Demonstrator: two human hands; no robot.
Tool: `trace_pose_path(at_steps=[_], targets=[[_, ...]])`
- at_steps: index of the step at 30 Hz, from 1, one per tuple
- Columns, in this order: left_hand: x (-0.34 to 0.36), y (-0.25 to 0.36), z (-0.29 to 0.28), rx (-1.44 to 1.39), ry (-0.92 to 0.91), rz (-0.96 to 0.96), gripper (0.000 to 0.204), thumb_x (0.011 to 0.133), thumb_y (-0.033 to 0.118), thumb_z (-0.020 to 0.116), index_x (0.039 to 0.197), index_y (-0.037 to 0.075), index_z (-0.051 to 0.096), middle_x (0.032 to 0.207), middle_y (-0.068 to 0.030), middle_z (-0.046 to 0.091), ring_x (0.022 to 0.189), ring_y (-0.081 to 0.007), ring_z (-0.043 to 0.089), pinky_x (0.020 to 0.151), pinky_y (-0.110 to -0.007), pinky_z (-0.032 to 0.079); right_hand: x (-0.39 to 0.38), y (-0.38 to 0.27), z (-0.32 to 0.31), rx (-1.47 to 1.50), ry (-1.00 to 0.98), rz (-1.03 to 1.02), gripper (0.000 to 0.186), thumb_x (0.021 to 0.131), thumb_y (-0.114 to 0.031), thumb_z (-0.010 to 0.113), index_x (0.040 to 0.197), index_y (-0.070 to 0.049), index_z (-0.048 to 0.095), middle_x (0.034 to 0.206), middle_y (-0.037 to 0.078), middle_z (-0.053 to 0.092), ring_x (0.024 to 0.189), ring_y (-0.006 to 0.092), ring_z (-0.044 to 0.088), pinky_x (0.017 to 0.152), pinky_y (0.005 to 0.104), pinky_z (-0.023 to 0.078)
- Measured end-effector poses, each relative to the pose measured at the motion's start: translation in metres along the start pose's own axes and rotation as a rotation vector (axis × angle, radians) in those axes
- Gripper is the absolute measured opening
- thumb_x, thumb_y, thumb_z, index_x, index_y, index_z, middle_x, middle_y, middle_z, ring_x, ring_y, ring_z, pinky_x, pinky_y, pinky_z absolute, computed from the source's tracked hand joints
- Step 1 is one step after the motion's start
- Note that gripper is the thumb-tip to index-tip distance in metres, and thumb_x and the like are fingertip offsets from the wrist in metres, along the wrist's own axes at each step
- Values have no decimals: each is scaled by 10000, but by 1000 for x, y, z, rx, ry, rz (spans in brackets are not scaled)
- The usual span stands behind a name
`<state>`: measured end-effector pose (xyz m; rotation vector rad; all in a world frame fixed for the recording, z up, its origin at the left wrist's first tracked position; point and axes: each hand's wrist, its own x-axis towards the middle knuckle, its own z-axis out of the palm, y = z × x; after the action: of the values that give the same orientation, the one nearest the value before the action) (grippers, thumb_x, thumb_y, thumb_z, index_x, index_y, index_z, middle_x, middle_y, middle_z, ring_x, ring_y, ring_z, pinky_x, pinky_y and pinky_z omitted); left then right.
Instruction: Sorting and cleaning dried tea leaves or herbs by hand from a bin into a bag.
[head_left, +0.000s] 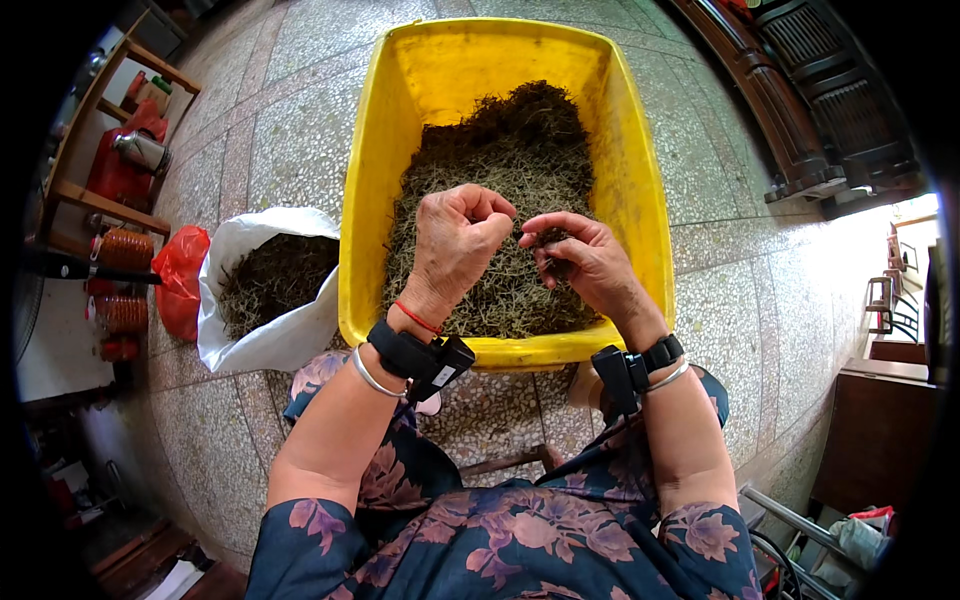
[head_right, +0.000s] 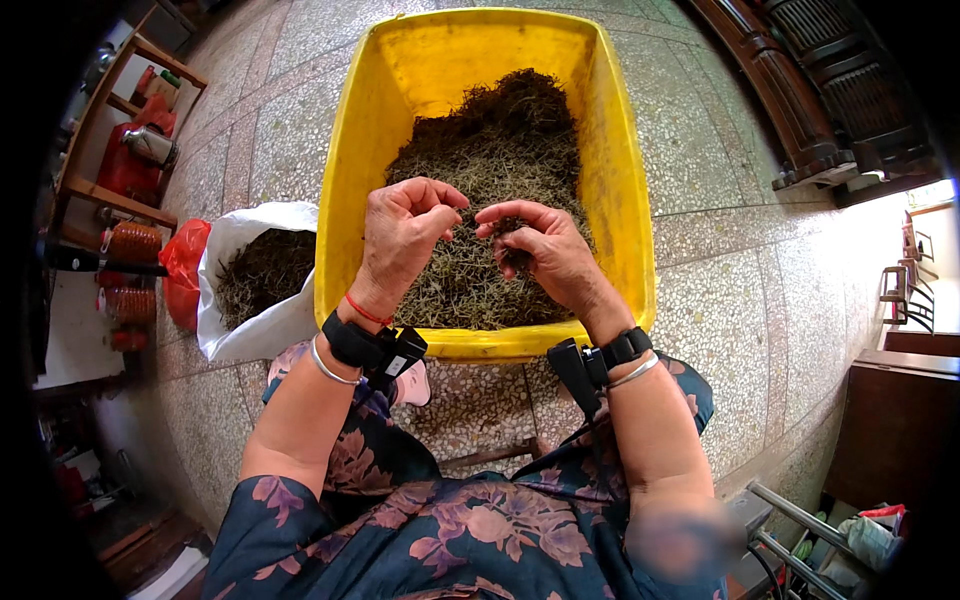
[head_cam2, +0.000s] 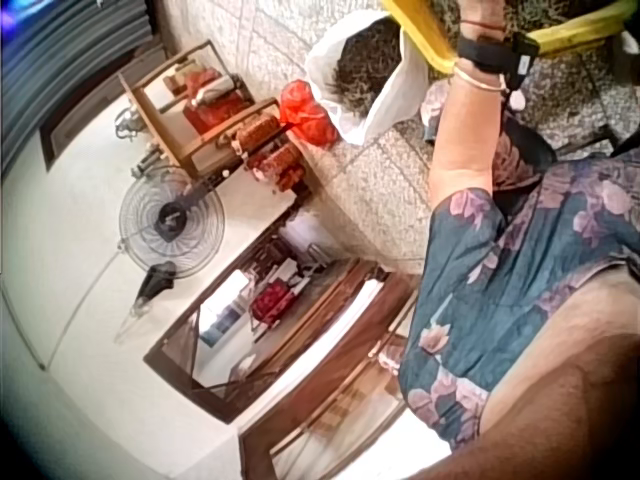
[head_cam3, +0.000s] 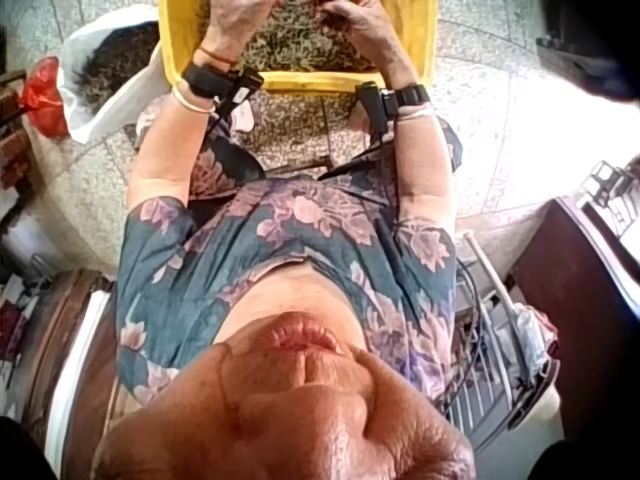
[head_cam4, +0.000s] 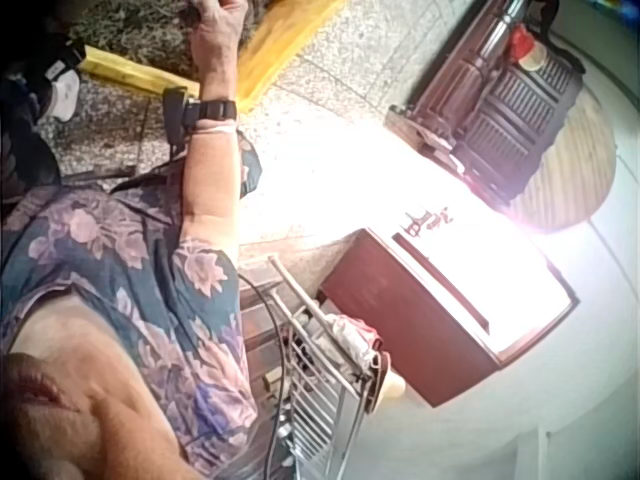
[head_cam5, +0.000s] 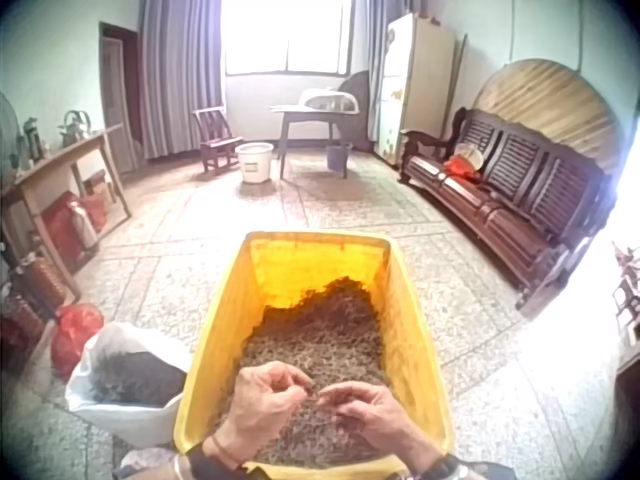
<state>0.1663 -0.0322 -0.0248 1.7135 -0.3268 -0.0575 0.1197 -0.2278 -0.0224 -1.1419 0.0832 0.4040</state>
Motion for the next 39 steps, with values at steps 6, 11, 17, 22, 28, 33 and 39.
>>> trace_pose_path(at_steps=[6,11,17,22,28,33,39], targets=[[-1,17,4,-110,-101,-84,94,793,13,611,708,-24,624,656,-59,645,564,-69,596,512,-218,504,-2,5,-11,-22,-59,-4,206,898,-11,520,1047,-18,662,915,41,673,666,66,586,591,219,516],[-1,20,7,-35,-107,-54,166,858,86,665,730,22,579,606,-17,621,487,-40,557,427,-190,448,-7,2,-6,-55,-53,35,189,949,-93,534,1096,-41,641,866,9,646,658,55,577,558,203,490],[0,31,9,-157,-215,-118,142,881,81,680,807,23,574,599,-19,615,464,-35,542,383,-179,396,-11,2,-6,-58,-52,82,179,989,-155,509,1091,-59,620,816,-12,612,642,41,556,531,193,460],[-1,27,23,-124,-288,-164,121,876,81,693,823,-7,628,612,-24,623,468,-40,539,393,-189,398,-8,9,-8,-261,-127,14,170,1011,-170,481,1018,-61,612,767,-25,577,579,34,498,494,189,412],[-3,15,33,209,-204,132,91,859,53,682,824,-26,653,646,-28,634,553,-58,569,468,-218,443,-8,12,-10,-355,-163,23,187,1021,-170,469,1006,-59,618,725,-37,543,533,38,452,479,191,388],[11,26,-1,-393,-102,-181,130,921,126,648,861,13,627,675,-12,611,534,-60,538,474,-185,431,-11,3,-2,-341,-93,77,199,1012,-176,495,1020,-40,640,730,-34,549,558,37,462,479,191,390],[13,9,-11,-568,-241,-331,145,940,172,647,913,34,613,756,-44,650,533,-61,552,471,-190,433,-13,3,-10,-279,-135,-10,219,1005,-190,514,1051,-42,670,787,-19,600,593,33,498,487,188,409]])
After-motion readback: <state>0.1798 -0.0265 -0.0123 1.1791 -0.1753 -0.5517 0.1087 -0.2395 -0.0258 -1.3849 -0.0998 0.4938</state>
